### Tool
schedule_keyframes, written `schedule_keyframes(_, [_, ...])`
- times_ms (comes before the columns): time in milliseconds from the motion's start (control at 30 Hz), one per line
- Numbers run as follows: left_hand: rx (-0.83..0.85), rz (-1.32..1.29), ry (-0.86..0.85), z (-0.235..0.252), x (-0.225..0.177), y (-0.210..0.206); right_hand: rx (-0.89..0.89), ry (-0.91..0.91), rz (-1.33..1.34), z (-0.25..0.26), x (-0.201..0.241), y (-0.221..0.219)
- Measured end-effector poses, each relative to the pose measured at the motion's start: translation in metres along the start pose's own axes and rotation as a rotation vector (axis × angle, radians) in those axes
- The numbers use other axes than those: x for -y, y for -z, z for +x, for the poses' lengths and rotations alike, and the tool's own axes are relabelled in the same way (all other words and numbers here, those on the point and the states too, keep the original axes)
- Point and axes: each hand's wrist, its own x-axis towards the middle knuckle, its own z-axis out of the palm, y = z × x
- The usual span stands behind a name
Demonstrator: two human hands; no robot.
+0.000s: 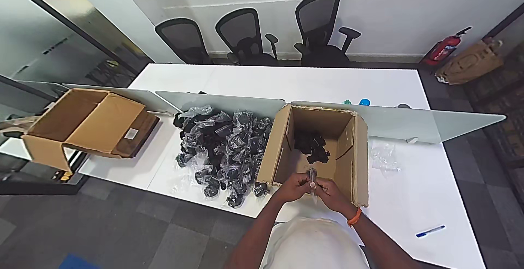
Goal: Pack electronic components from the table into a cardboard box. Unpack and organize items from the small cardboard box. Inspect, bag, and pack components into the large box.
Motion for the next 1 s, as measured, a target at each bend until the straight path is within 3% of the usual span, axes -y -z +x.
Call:
schedule_keyframes(200, [-0.022, -0.019, -0.028, 0.0, -0.002, -0.001, -0.028, -0.055, 0.105, 0.001, 0.003, 0.0])
schedule_keyframes(300, [-0.21, -0.002, 0.019, -0.006, -0.006, 0.009, -0.335, -0.202, 0.171, -0.001, 0.0, 0.013])
schedule_keyframes(367, [-0.272, 0.009, 0.024, -0.008, -0.005, 0.017, -0.448, -0.162, 0.159, 0.0, -0.01, 0.021])
schedule_keyframes(500, [-0.245, -0.007, 0.054, -0.013, -0.013, 0.016, -0.369, -0.124, 0.157, -0.004, -0.009, 0.021])
schedule_keyframes(700, [-0.253, -0.086, -0.136, -0.012, -0.031, 0.008, -0.288, -0.029, 0.237, -0.014, 0.008, 0.018])
schedule_keyframes(833, [-0.312, -0.362, -0.186, -0.009, -0.053, -0.001, -0.407, -0.184, 0.387, -0.016, 0.012, 0.012])
schedule_keyframes(1000, [-0.501, -0.786, -0.074, -0.004, -0.08, -0.019, -0.207, -0.312, 0.741, -0.02, 0.032, 0.014])
